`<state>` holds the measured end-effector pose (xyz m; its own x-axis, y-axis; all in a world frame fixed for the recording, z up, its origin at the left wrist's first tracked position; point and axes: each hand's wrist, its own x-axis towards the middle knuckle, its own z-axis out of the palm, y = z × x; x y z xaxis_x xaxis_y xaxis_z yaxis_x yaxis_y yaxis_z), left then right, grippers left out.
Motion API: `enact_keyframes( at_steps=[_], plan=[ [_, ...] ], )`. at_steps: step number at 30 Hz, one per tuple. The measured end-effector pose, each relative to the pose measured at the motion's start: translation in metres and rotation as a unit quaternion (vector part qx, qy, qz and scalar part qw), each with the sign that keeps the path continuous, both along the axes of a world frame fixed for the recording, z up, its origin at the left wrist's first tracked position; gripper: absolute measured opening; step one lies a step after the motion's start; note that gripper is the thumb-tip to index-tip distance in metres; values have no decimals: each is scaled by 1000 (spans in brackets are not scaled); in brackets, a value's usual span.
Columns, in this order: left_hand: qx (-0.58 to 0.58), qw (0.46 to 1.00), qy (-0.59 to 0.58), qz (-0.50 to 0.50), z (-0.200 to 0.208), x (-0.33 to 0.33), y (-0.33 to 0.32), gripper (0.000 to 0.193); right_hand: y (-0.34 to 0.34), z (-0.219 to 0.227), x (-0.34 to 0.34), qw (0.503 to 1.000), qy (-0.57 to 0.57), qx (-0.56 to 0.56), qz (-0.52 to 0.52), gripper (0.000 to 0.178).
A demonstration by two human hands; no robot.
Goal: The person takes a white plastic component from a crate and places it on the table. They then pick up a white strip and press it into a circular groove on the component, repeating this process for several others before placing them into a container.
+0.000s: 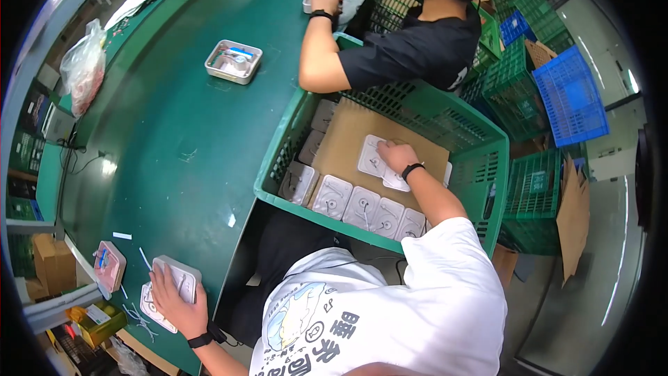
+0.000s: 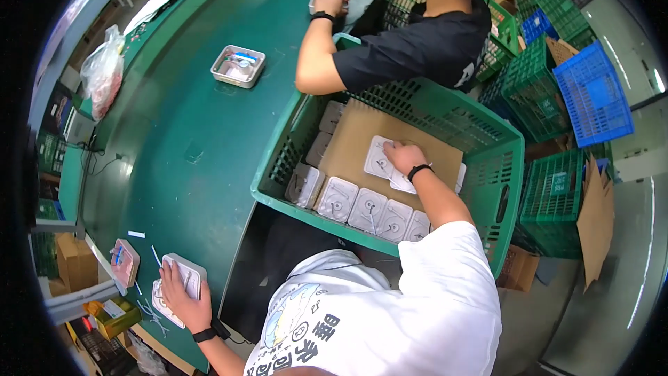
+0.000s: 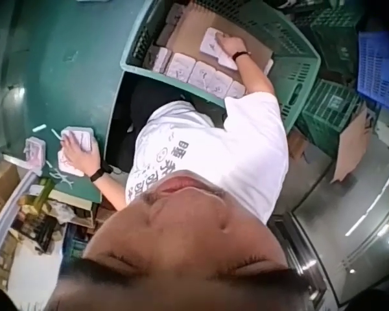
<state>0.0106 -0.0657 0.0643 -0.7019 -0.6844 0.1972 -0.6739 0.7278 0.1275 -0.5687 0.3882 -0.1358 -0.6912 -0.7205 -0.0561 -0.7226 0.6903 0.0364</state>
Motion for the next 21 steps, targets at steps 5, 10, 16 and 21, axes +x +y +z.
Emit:
enact_keyframes(
  at_steps=[5, 10, 16, 21],
  plan=[
    [51, 998, -15, 43, 6, 12, 3, 91, 7, 61, 10, 997, 52, -41, -51, 27],
    [74, 994, -12, 78, 12, 15, 9, 89, 7, 180, 33, 959, 217, -180, 29, 20],
    [99, 994, 21, 35, 9, 21, 2, 87, -121, 299, 93, 860, 265, -382, 211, 18],
    [96, 994, 45, 33, 5, 33, 4, 79, -328, 310, 201, 874, 91, -352, 324, 15]
  ],
)
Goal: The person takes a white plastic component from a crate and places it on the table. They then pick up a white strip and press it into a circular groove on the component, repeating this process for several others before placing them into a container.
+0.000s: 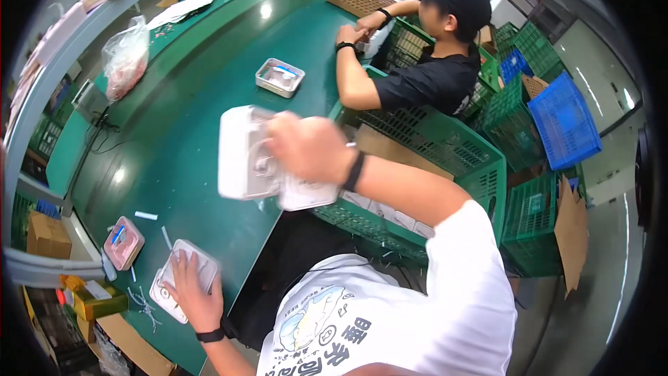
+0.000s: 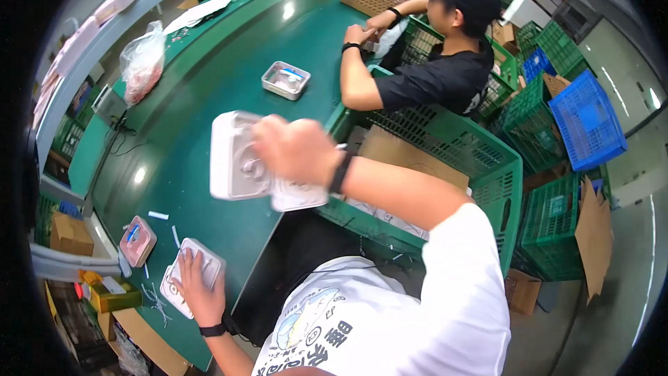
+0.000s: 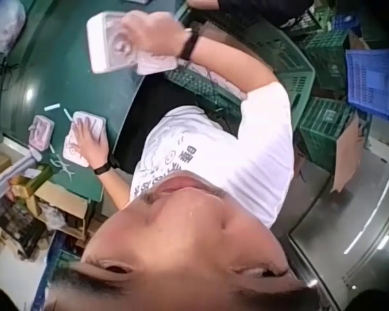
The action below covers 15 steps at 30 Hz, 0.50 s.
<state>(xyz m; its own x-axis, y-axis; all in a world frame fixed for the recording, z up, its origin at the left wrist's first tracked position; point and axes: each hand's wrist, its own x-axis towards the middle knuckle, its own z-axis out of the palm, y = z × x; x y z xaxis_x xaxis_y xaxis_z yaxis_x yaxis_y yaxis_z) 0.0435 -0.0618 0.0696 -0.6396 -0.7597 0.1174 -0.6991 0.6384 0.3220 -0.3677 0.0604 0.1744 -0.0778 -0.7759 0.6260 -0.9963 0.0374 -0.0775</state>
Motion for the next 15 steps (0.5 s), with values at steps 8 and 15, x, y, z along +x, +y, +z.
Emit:
enact_keyframes(
  at_steps=[8, 15],
  plan=[
    [-33, 999, 42, -2, -3, -9, 2, 73, -134, -85, 49, 954, -134, 267, -7, 35],
    [-20, 998, 59, 31, 16, -14, 20, 69, -145, -47, 28, 883, -199, 422, -49, 49]
  ],
)
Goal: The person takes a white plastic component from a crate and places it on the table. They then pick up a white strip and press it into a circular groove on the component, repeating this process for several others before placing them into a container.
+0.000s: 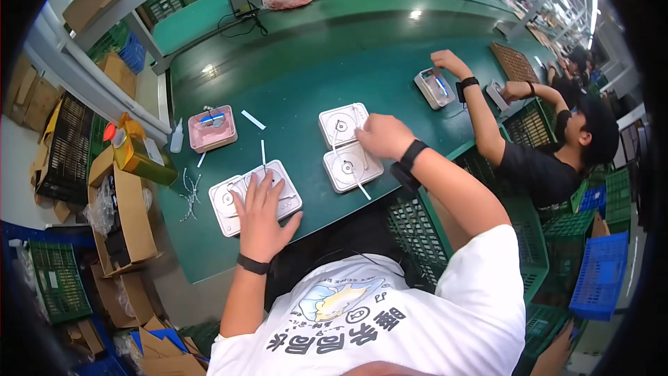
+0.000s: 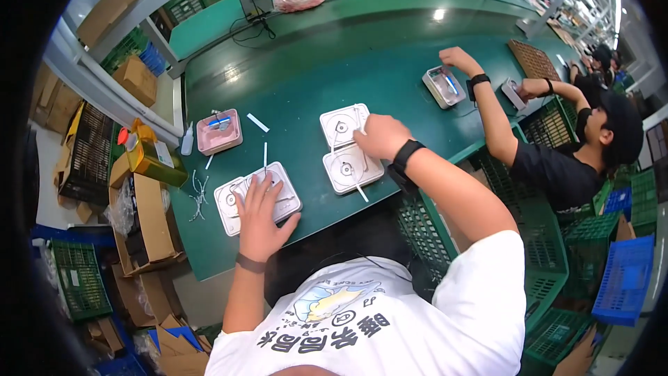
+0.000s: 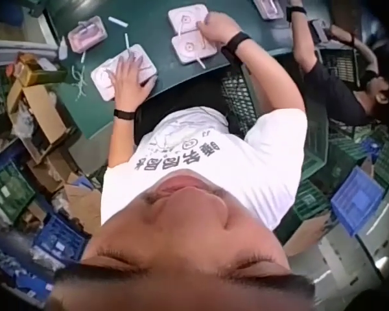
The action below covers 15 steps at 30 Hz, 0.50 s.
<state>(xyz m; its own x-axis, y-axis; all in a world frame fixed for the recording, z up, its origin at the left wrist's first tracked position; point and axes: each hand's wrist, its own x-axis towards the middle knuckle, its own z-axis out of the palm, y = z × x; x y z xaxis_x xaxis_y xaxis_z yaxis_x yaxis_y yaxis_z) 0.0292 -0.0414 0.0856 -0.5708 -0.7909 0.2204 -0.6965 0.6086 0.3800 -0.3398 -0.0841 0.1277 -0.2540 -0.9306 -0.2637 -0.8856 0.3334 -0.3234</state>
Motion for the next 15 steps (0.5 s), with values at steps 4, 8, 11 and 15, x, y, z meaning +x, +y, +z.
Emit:
enact_keyframes(
  at_steps=[4, 8, 11, 15],
  plan=[
    [7, 989, 144, -26, 11, -63, 13, 65, -9, -28, -34, 960, 46, -230, 151, 59],
    [-27, 976, 75, -201, -6, -104, -5, 53, -9, -61, -50, 939, -12, -280, 200, 68],
    [-101, 978, 7, -185, -23, -98, -22, 48, 2, -53, -40, 964, -48, -202, 164, 72],
    [-70, 996, 18, -54, -4, -69, -20, 50, 39, -37, -15, 989, -51, -130, 55, 78]
  ],
)
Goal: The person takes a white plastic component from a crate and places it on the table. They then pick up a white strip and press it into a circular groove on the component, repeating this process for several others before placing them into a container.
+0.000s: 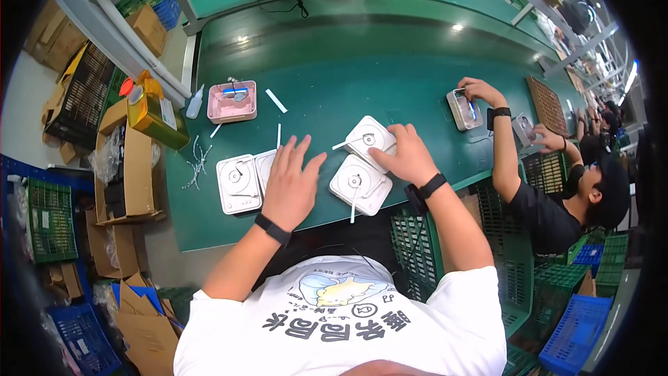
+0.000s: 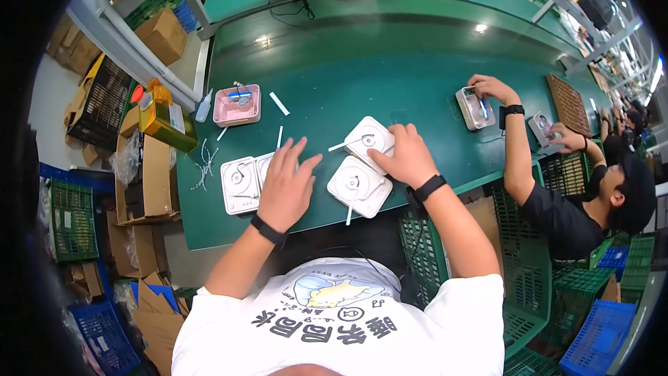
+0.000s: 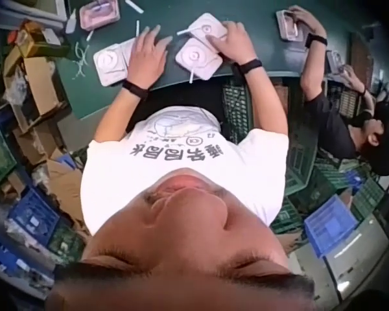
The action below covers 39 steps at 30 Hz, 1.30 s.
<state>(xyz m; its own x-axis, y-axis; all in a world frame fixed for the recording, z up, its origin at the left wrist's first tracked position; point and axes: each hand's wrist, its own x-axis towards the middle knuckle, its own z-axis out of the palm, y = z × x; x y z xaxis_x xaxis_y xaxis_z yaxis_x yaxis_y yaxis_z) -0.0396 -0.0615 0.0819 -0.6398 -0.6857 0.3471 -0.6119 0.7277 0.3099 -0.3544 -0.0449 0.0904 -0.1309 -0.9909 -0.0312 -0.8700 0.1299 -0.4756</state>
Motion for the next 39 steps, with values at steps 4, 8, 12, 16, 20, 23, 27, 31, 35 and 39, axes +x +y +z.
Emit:
enact_keyframes(
  at_steps=[4, 8, 12, 16, 20, 23, 27, 31, 35, 39],
  plan=[
    [92, 993, 67, -33, 21, -15, 53, 62, 8, -5, 27, 998, -20, -8, -54, 81],
    [87, 993, 0, -79, 4, -37, 57, 75, 12, 5, 30, 998, 8, -15, -59, 84],
    [49, 993, -87, -56, 9, -17, 31, 81, 15, 8, 25, 998, 23, 17, -51, 82],
    [-9, 990, -136, -16, 1, 8, 16, 89, 32, 16, 41, 996, -4, 75, -38, 77],
    [32, 998, -50, 10, 15, 4, 27, 84, 34, 19, 51, 996, -47, 77, -5, 64],
    [64, 998, 5, -11, 11, -11, 28, 73, 22, 6, 46, 998, -26, -53, 10, 51],
    [70, 994, 30, -77, -11, -25, 21, 57, 4, -17, 42, 971, -34, -187, 145, 32],
    [75, 993, 56, -73, -20, -20, 17, 51, 13, -13, 47, 962, -32, -250, 108, 20],
    [59, 993, 74, -69, -22, -22, 19, 49, 30, -18, 42, 975, -195, -108, 0, 20],
    [60, 993, 76, -61, -22, -24, 21, 47, 29, -24, 48, 960, -247, -135, -6, 18]
  ],
)
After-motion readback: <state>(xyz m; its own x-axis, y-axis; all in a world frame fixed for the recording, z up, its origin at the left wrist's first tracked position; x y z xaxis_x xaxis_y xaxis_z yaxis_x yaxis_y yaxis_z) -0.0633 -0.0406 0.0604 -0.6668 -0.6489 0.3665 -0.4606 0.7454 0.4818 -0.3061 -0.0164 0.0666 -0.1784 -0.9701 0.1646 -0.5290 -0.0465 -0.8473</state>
